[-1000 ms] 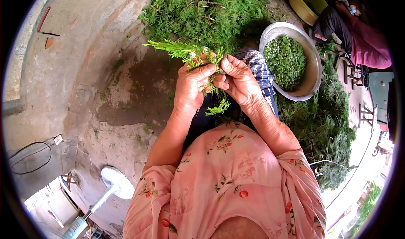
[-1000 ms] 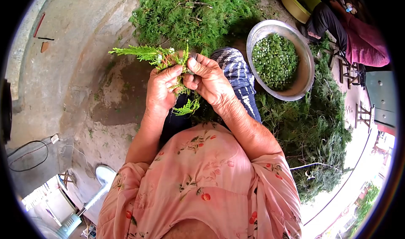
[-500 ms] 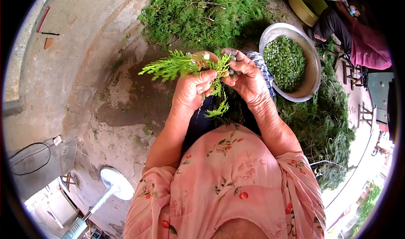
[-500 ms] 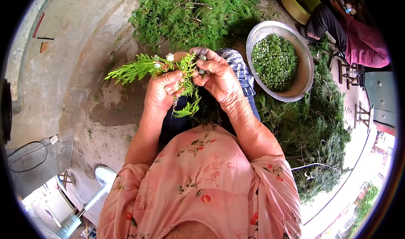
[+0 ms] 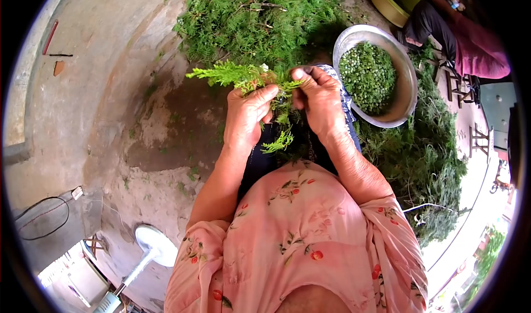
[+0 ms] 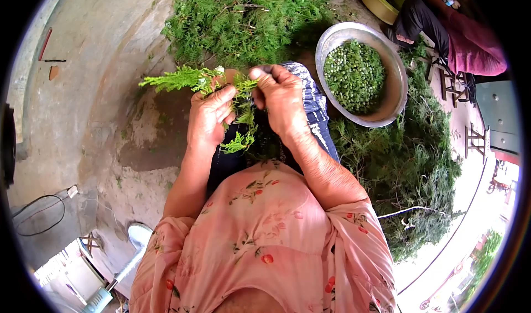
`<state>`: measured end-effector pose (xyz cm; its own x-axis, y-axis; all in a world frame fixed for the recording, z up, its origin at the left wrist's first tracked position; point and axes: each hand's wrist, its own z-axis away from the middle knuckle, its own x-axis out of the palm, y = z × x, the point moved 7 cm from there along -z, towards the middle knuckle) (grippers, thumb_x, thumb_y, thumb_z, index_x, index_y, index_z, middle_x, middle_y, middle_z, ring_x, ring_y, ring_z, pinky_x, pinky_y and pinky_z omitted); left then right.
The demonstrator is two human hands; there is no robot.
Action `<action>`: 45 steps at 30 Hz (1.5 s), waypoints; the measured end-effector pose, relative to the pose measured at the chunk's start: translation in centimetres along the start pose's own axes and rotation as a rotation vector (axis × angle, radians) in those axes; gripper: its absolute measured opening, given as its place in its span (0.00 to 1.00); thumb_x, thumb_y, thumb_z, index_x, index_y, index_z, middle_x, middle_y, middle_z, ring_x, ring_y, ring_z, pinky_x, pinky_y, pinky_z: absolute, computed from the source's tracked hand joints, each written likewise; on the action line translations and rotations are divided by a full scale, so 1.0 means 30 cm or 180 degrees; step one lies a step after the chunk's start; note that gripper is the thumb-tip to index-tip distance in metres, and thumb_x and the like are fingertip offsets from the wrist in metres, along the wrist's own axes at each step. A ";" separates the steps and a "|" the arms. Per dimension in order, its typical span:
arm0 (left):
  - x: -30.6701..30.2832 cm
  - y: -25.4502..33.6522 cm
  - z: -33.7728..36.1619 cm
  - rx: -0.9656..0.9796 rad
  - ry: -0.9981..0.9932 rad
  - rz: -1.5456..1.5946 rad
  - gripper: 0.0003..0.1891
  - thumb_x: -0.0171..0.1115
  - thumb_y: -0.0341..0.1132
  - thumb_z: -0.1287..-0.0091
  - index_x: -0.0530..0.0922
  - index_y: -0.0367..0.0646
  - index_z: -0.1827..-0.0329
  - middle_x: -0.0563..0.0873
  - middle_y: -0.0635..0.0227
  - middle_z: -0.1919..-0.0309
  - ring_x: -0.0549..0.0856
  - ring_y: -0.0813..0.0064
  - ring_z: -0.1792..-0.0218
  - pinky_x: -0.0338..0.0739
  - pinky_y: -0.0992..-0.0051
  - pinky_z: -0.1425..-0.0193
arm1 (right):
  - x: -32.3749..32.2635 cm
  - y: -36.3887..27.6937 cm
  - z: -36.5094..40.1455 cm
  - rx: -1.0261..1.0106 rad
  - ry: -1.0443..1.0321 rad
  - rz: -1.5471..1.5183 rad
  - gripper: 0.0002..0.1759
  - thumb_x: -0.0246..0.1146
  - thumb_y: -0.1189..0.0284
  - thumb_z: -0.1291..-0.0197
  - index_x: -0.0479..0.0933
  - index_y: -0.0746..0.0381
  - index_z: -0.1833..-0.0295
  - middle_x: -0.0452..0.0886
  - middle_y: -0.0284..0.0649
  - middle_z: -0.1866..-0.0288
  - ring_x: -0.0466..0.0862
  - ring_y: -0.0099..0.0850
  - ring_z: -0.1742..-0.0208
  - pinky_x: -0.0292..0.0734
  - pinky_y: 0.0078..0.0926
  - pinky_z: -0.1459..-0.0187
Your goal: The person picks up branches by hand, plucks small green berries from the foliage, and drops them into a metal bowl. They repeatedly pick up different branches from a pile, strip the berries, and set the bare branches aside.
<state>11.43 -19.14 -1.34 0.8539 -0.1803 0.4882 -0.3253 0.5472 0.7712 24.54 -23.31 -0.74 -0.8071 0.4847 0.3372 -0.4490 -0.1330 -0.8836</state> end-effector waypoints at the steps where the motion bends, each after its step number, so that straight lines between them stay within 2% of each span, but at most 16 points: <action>1: 0.002 -0.003 0.002 0.0048 0.0087 -0.0130 0.07 0.61 0.31 0.40 0.78 0.41 0.61 0.66 0.83 0.89 0.61 0.90 0.90 0.58 0.83 0.84 | -0.037 0.015 -0.019 0.0247 0.0153 -0.0440 0.07 0.60 0.71 0.40 0.75 0.64 0.66 0.73 0.31 0.80 0.70 0.19 0.81 0.64 0.14 0.80; 3: -0.007 0.005 0.004 0.0037 0.0040 0.0091 0.05 0.65 0.30 0.43 0.79 0.42 0.66 0.70 0.81 0.87 0.63 0.88 0.89 0.61 0.82 0.85 | -0.091 0.021 -0.061 0.0440 0.0140 -0.1418 0.06 0.56 0.73 0.39 0.72 0.65 0.62 0.75 0.39 0.71 0.75 0.27 0.72 0.71 0.19 0.74; 9: -0.030 -0.001 -0.004 0.0103 0.0156 0.0001 0.03 0.64 0.31 0.42 0.79 0.43 0.68 0.71 0.80 0.86 0.64 0.88 0.89 0.61 0.81 0.84 | -0.371 -0.080 -0.145 0.0069 0.0834 -0.2278 0.15 0.48 0.68 0.34 0.65 0.70 0.52 0.71 0.51 0.60 0.76 0.35 0.62 0.78 0.25 0.68; 11: -0.030 -0.001 -0.004 0.0160 0.0151 0.0052 0.03 0.64 0.31 0.41 0.79 0.44 0.68 0.72 0.80 0.85 0.64 0.88 0.88 0.60 0.81 0.84 | -0.485 -0.156 -0.154 -0.0205 0.1363 -0.2208 0.22 0.48 0.63 0.33 0.60 0.71 0.46 0.68 0.54 0.55 0.75 0.42 0.54 0.80 0.36 0.56; 13: -0.032 -0.001 -0.007 0.0183 0.0108 0.0100 0.03 0.64 0.32 0.41 0.79 0.45 0.67 0.72 0.80 0.86 0.65 0.88 0.88 0.59 0.81 0.85 | -0.561 -0.220 -0.123 -0.0421 0.1792 -0.2152 0.28 0.47 0.58 0.34 0.55 0.70 0.39 0.63 0.59 0.46 0.67 0.50 0.42 0.66 0.54 0.40; 16: -0.039 -0.006 -0.011 0.0222 0.0086 0.0111 0.04 0.64 0.31 0.41 0.78 0.44 0.65 0.72 0.80 0.86 0.65 0.88 0.88 0.58 0.83 0.86 | -0.714 -0.263 -0.143 -0.0999 0.1271 -0.1894 0.30 0.42 0.56 0.33 0.53 0.68 0.36 0.53 0.56 0.34 0.57 0.49 0.33 0.60 0.56 0.38; 21: -0.024 -0.005 -0.019 0.0103 0.0056 0.0002 0.05 0.63 0.30 0.41 0.78 0.44 0.63 0.72 0.79 0.86 0.65 0.89 0.89 0.57 0.85 0.88 | -0.849 -0.264 -0.112 -0.1268 0.1982 -0.2261 0.24 0.42 0.63 0.32 0.55 0.71 0.39 0.59 0.56 0.38 0.63 0.50 0.37 0.59 0.56 0.37; 26: -0.001 -0.014 -0.025 -0.0147 -0.0076 -0.0191 0.15 0.65 0.29 0.43 0.75 0.44 0.53 0.71 0.81 0.84 0.61 0.92 0.90 0.53 0.85 0.89 | -0.892 -0.217 -0.109 -0.1212 0.2237 -0.2164 0.16 0.46 0.70 0.33 0.63 0.75 0.49 0.69 0.55 0.49 0.74 0.45 0.49 0.73 0.45 0.44; 29: 0.021 -0.016 -0.027 -0.0224 -0.0176 -0.0286 0.13 0.65 0.28 0.43 0.74 0.45 0.56 0.74 0.79 0.81 0.62 0.92 0.89 0.51 0.87 0.91 | -0.670 -0.250 -0.102 -0.1348 0.1270 -0.1303 0.11 0.51 0.75 0.36 0.67 0.72 0.52 0.76 0.46 0.58 0.80 0.34 0.63 0.80 0.32 0.57; 31: 0.033 -0.012 -0.027 -0.0154 -0.0198 -0.0386 0.12 0.65 0.28 0.43 0.74 0.45 0.57 0.75 0.78 0.80 0.63 0.92 0.89 0.53 0.87 0.91 | -0.413 -0.285 -0.039 -0.1129 0.1258 -0.0218 0.09 0.55 0.76 0.39 0.75 0.69 0.57 0.80 0.43 0.63 0.81 0.29 0.64 0.79 0.24 0.60; 32: 0.036 -0.011 -0.026 -0.0152 -0.0199 -0.0390 0.12 0.65 0.28 0.43 0.74 0.45 0.57 0.75 0.78 0.80 0.63 0.92 0.89 0.53 0.87 0.91 | -0.321 -0.272 -0.058 -0.1142 0.0655 0.0446 0.10 0.55 0.74 0.39 0.77 0.69 0.56 0.81 0.43 0.65 0.81 0.26 0.64 0.78 0.21 0.61; 35: 0.040 -0.014 -0.023 -0.0251 -0.0249 -0.0708 0.10 0.65 0.30 0.43 0.76 0.43 0.59 0.73 0.81 0.81 0.64 0.92 0.88 0.53 0.86 0.89 | -0.043 -0.241 -0.024 -0.0766 -0.0399 0.1931 0.14 0.54 0.76 0.40 0.76 0.63 0.49 0.82 0.40 0.57 0.80 0.28 0.54 0.71 0.24 0.47; 36: 0.040 -0.017 -0.024 -0.0289 -0.0299 -0.0713 0.09 0.66 0.30 0.43 0.77 0.43 0.61 0.72 0.81 0.81 0.64 0.92 0.88 0.53 0.86 0.89 | 0.017 -0.186 -0.046 -0.0832 -0.1060 0.1137 0.15 0.55 0.75 0.40 0.75 0.64 0.47 0.80 0.39 0.54 0.77 0.28 0.50 0.66 0.24 0.42; 39: 0.042 -0.008 -0.019 -0.0282 -0.0421 -0.0646 0.07 0.66 0.30 0.44 0.76 0.43 0.66 0.72 0.81 0.83 0.64 0.92 0.88 0.53 0.86 0.90 | 0.105 -0.145 -0.046 -0.1125 -0.1516 0.1325 0.17 0.56 0.78 0.41 0.73 0.67 0.46 0.79 0.41 0.54 0.76 0.27 0.51 0.70 0.23 0.47; 43: 0.024 -0.013 -0.018 -0.0287 -0.0406 -0.0491 0.06 0.66 0.30 0.43 0.76 0.43 0.66 0.72 0.80 0.82 0.65 0.91 0.88 0.54 0.87 0.89 | 0.078 -0.077 -0.078 -0.0680 -0.1207 0.0802 0.11 0.60 0.78 0.44 0.77 0.68 0.54 0.81 0.36 0.66 0.76 0.20 0.63 0.72 0.20 0.58; 45: 0.005 -0.009 -0.022 -0.0138 -0.0114 -0.0428 0.12 0.65 0.30 0.43 0.75 0.44 0.57 0.75 0.76 0.78 0.66 0.91 0.87 0.55 0.88 0.91 | 0.070 -0.070 -0.080 -0.0782 -0.1092 0.0806 0.08 0.61 0.78 0.45 0.78 0.68 0.59 0.79 0.32 0.72 0.73 0.17 0.68 0.71 0.19 0.63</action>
<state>11.91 -18.78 -1.74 0.8734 -0.2830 0.3964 -0.1904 0.5507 0.8127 24.71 -19.93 1.04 -0.9775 0.1453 0.1531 -0.1521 0.0181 -0.9882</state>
